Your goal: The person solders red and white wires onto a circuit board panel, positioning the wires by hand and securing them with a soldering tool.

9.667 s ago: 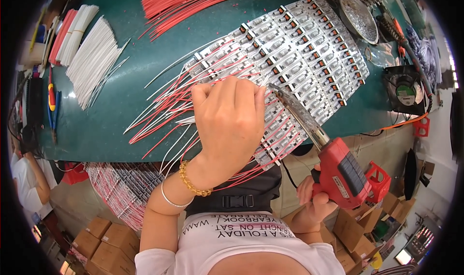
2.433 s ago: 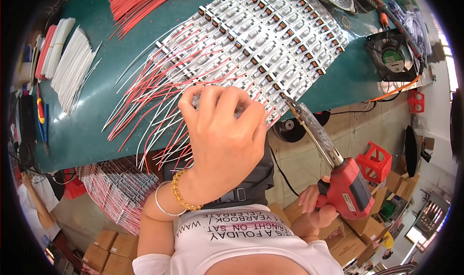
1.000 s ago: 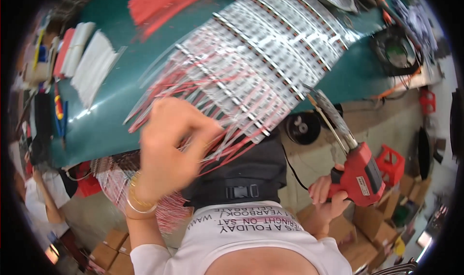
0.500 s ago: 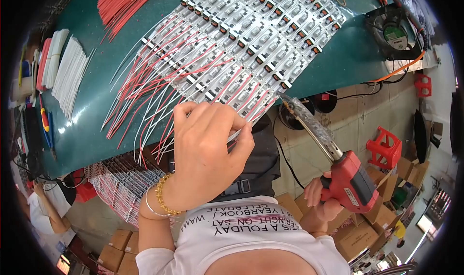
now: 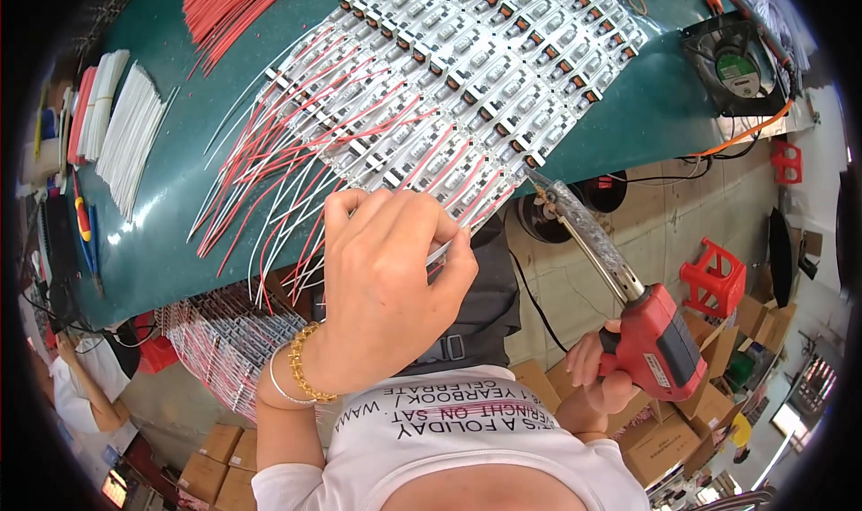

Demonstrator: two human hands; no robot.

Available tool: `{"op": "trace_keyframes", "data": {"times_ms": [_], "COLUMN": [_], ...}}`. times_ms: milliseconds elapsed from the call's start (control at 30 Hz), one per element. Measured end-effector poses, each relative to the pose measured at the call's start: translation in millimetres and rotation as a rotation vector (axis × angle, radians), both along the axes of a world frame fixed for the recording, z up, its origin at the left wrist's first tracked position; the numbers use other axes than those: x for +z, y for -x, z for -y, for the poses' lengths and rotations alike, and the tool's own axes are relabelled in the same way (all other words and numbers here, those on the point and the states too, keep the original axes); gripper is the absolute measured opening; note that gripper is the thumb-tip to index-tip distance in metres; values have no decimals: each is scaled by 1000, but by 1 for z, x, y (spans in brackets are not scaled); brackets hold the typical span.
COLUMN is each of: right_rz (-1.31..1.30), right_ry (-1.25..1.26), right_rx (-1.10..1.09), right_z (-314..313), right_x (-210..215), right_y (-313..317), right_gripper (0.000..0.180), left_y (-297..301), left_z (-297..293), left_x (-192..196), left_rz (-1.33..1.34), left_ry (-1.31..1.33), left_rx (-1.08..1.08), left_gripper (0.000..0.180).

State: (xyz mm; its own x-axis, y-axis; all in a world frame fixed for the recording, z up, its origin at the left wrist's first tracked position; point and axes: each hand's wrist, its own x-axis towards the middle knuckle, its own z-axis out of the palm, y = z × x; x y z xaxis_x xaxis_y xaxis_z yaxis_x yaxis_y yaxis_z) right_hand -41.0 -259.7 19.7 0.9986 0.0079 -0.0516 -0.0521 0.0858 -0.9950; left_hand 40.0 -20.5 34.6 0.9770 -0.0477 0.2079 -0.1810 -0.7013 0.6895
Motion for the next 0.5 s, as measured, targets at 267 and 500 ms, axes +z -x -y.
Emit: {"op": "trace_keyframes", "data": {"times_ms": [267,500], "right_rz": [82,194], "right_ry": [1,-135], "right_rx": [77,41], "right_z": [2,5], "right_x": [-5,-4], "right_y": [-8,-23], "right_gripper": [75,70], "left_y": [4,23], "left_z": [-5,-99], "left_x": [8,80], "left_rz": [0,-243], "left_ry": [-26,-80], "left_rx": [24,294], "left_gripper": [16,10]}}
